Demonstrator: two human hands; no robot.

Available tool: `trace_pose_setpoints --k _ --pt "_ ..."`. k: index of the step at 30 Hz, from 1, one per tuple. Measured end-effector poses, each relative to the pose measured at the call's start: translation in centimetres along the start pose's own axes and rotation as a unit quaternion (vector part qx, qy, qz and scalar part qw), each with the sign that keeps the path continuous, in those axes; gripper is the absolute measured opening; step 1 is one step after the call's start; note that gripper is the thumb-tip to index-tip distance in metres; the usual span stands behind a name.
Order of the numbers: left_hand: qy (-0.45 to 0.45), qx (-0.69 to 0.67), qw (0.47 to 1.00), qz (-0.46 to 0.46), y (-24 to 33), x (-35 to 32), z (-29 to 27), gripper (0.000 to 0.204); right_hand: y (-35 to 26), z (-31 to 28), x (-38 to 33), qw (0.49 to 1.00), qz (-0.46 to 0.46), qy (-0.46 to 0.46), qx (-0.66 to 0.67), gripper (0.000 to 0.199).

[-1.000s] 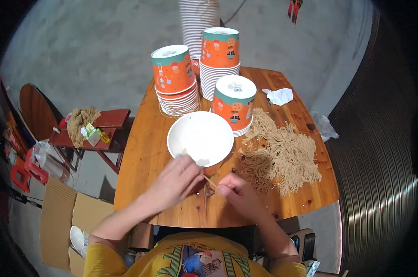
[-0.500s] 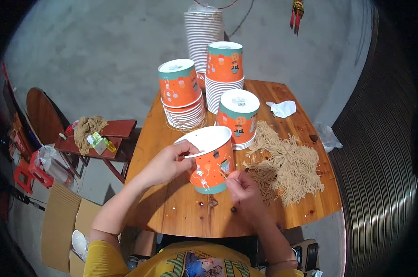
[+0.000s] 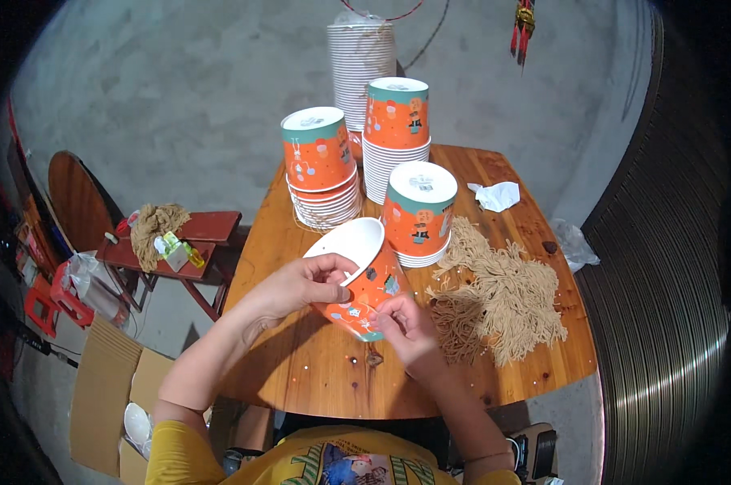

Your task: Placing bundles of brown fibrous material into paper cups at a table.

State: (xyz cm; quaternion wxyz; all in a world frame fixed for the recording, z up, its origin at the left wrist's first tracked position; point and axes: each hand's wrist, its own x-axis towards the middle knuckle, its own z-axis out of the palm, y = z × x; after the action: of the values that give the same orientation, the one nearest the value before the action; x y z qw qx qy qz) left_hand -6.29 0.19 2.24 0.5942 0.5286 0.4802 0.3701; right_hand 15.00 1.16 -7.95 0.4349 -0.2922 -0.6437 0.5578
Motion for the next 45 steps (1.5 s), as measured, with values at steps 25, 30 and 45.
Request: trace_pose_setpoints --k 25,30,45 --pt "-0.076 -0.008 0.997 -0.023 -1.0 1.0 0.6 0.024 -1.7 0.0 0.8 0.811 -0.415 0.105 -0.398 0.021" --pt "-0.069 -0.005 0.997 -0.022 -1.1 0.9 0.6 0.023 -1.4 0.6 -0.3 0.925 -0.256 0.114 -0.255 0.018" --pt "-0.081 -0.015 0.996 -0.022 -0.6 0.7 0.9 0.048 -1.7 0.5 0.3 0.924 -0.248 0.172 -0.235 0.020"
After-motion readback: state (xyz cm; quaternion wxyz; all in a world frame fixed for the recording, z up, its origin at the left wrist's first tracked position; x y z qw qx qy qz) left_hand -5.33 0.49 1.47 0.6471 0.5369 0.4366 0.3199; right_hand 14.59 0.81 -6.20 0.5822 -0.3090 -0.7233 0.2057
